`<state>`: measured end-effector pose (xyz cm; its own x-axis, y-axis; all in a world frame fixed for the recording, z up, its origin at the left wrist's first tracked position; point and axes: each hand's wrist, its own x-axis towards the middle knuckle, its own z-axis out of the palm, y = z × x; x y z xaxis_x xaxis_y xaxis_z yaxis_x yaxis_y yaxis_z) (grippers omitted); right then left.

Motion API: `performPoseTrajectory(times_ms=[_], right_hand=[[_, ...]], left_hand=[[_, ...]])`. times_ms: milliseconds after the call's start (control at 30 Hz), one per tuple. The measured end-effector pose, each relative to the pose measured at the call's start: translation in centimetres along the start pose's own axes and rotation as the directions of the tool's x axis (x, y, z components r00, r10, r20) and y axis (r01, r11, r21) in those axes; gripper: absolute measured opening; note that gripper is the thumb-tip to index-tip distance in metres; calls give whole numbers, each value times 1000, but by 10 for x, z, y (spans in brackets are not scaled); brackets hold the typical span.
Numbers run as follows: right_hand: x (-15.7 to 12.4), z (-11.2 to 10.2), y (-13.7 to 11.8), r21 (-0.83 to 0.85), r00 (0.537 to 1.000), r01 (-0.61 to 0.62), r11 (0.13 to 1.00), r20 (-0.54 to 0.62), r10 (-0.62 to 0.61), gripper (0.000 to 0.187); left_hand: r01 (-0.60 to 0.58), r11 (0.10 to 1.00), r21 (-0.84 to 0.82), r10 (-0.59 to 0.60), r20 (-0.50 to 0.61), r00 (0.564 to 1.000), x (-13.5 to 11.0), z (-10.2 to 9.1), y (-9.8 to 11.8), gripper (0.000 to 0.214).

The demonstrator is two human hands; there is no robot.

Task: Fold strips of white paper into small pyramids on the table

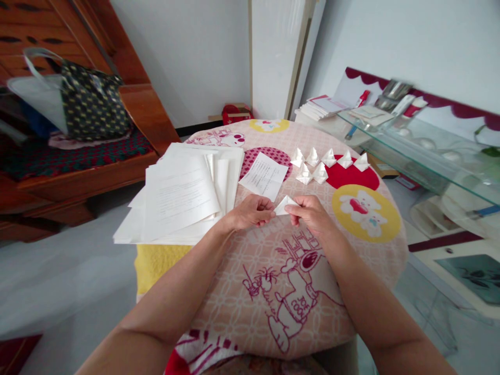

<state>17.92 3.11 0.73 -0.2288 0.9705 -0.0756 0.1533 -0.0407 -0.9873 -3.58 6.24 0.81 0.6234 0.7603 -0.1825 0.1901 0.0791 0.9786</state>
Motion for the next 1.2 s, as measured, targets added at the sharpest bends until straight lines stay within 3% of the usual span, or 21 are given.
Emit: performPoseTrajectory(times_ms=[233, 333, 433, 600, 800, 1200], right_hand=[[1, -1, 1, -3, 1000, -5, 1000, -6, 5, 31], [0, 1, 4, -62, 998, -37, 997, 54, 41, 30], [-1, 4, 6, -90, 992, -61, 994, 104, 70, 30], [1, 7, 5, 99, 994, -17, 995, 113, 5, 35], [4, 6, 5, 255, 998, 50, 966, 26, -59, 40], [3, 10, 5, 265, 990, 138, 954, -18, -138, 29]], left_hand=[[-44, 995, -91, 49, 60, 997, 4, -6, -10, 34], [-78, 986, -148, 82, 24, 996, 7, -4, -11, 45], [-92, 987, -133, 87, -46, 995, 8, -1, -12, 43], [-98, 985, -145, 78, -140, 987, 8, 0, -10, 34], [-97, 936, -337, 14, -238, 971, 7, 3, -7, 34], [-43, 848, -528, -37, -140, 989, 9, 6, -12, 37]])
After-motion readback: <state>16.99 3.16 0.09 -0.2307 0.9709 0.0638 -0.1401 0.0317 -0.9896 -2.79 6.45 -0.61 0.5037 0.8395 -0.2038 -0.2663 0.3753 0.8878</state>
